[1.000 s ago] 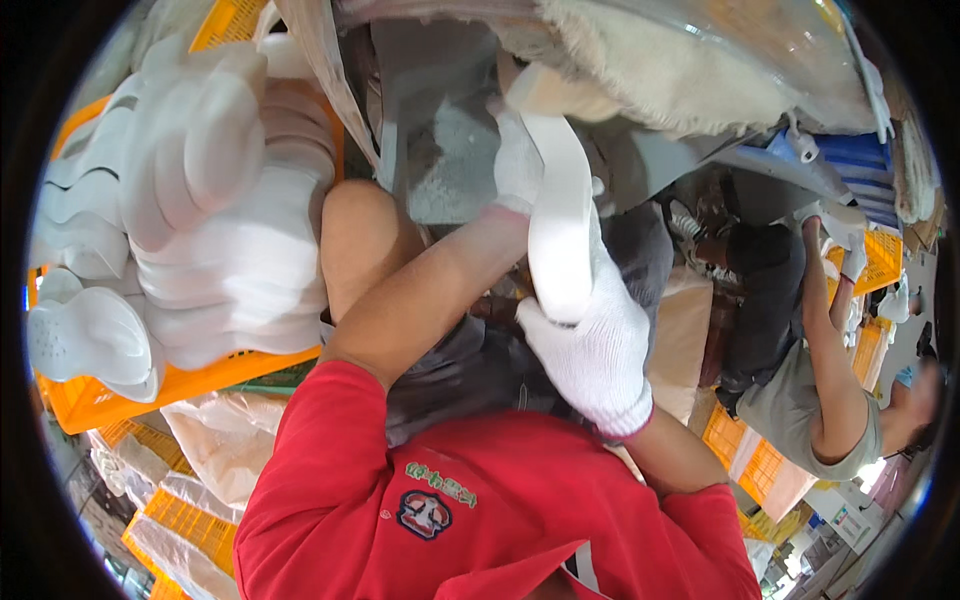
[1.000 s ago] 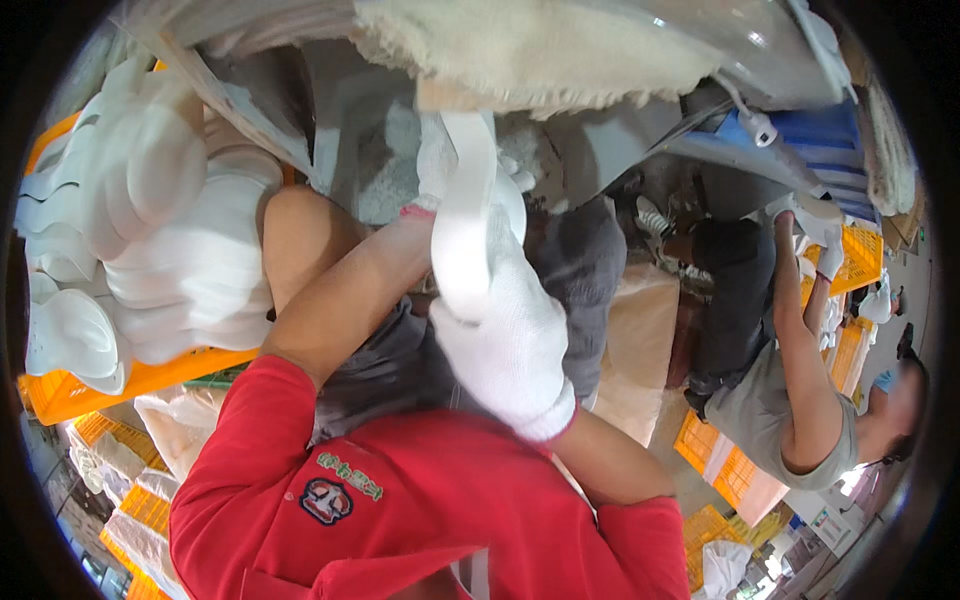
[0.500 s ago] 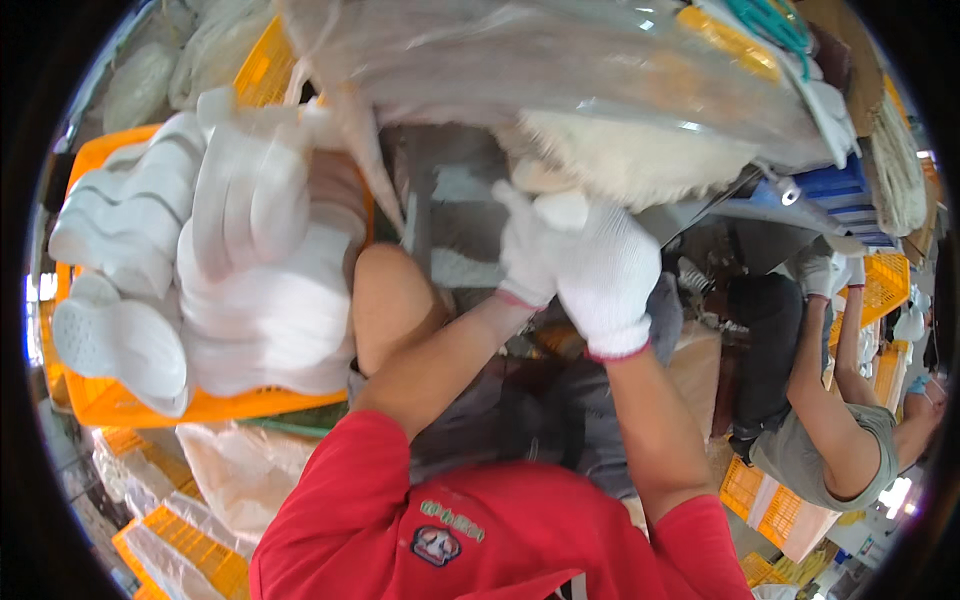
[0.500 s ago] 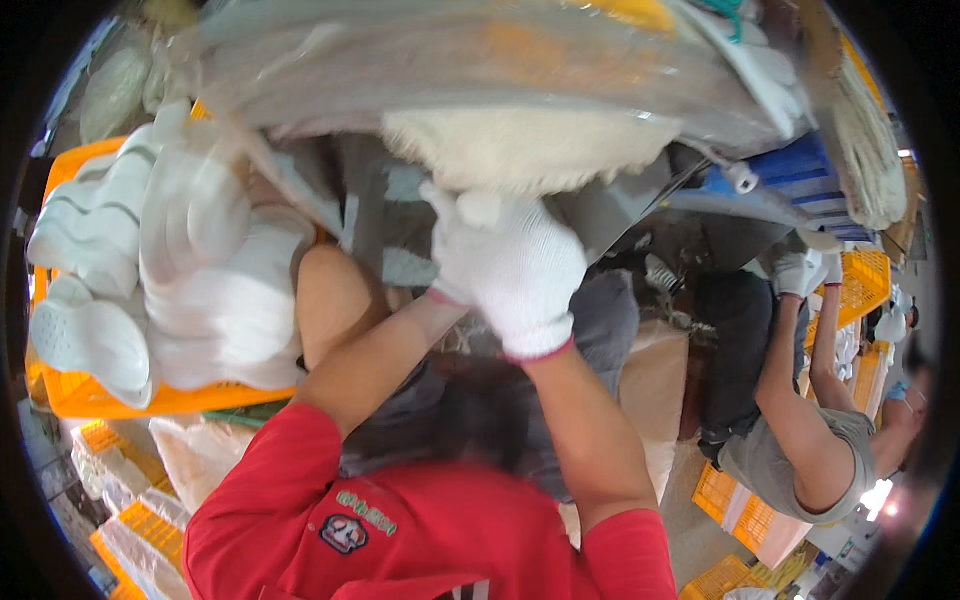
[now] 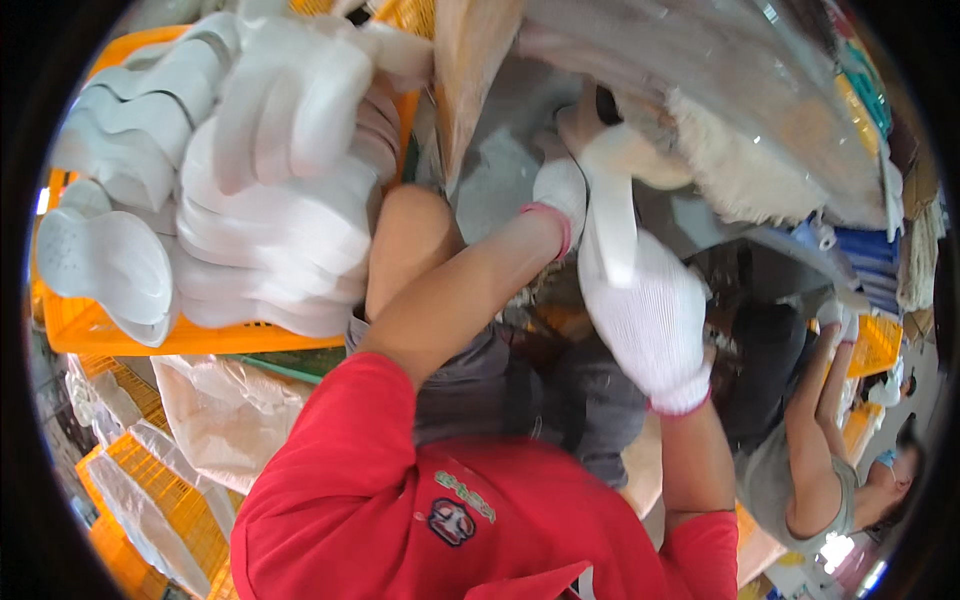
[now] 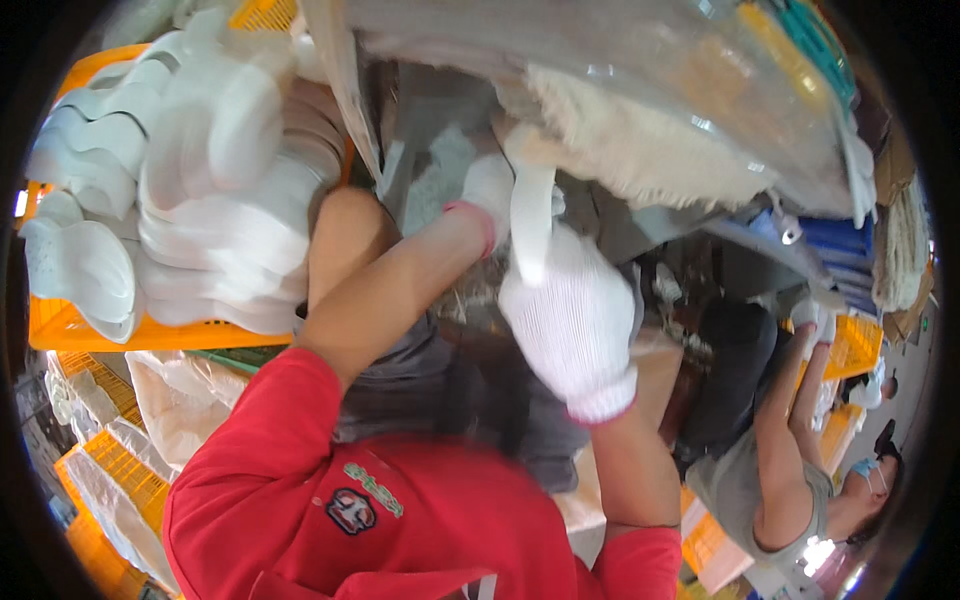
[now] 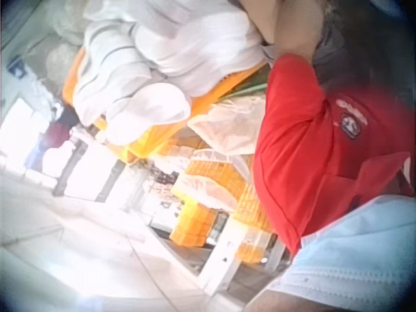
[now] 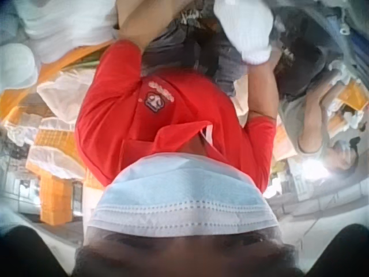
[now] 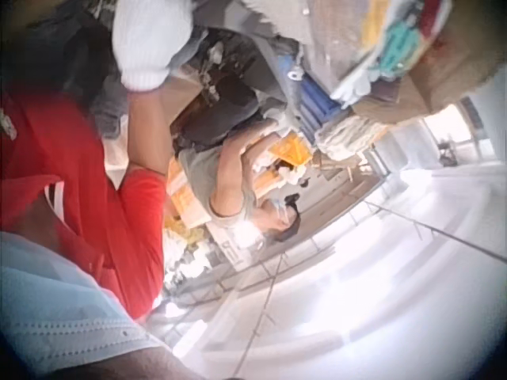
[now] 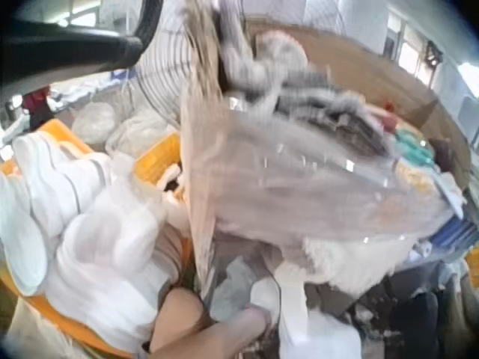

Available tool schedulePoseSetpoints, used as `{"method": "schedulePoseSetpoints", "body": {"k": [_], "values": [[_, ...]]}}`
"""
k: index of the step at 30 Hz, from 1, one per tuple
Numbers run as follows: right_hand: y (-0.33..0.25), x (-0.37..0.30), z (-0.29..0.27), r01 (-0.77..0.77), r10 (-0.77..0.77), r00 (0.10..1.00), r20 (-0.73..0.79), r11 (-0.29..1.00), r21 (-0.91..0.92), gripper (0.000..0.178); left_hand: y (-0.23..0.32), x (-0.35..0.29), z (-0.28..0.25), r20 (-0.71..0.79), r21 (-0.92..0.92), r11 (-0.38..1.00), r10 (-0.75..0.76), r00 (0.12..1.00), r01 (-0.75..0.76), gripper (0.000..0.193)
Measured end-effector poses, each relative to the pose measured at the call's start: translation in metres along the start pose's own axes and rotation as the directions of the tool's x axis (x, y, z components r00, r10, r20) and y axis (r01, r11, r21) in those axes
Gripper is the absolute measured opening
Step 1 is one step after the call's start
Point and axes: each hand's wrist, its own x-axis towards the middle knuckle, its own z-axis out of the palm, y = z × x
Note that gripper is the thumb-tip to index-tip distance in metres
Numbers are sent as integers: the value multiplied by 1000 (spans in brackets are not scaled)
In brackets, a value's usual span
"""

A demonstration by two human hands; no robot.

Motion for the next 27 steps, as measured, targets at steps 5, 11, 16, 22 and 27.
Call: {"method": "schedulePoseSetpoints", "body": {"k": [5, 11, 16, 22, 27], "values": [[29, -83, 25, -515, 629, 676, 383, 31, 857, 50, -64, 19, -65, 235, 347, 824, 385, 892, -447, 57], [35, -86, 20, -377, 493, 822, 284, 99, 921, 40, -53, 12, -30, 188, 694, 542, 500, 846, -474, 57], [48, -158, -10, -526, 591, 787, 179, 489, 696, 29, -47, -138, -16, 127, 892, 372, 337, 933, -256, 58], [47, -186, 9, -511, 651, 759, -3, 599, 616, 20, -99, -157, -58, 90, 878, 429, 294, 952, -215, 70], [50, -127, 51, -281, 484, 867, -117, 668, 689, 12, -131, -127, -47, 411, 408, 862, 122, 903, -302, 64]]}}
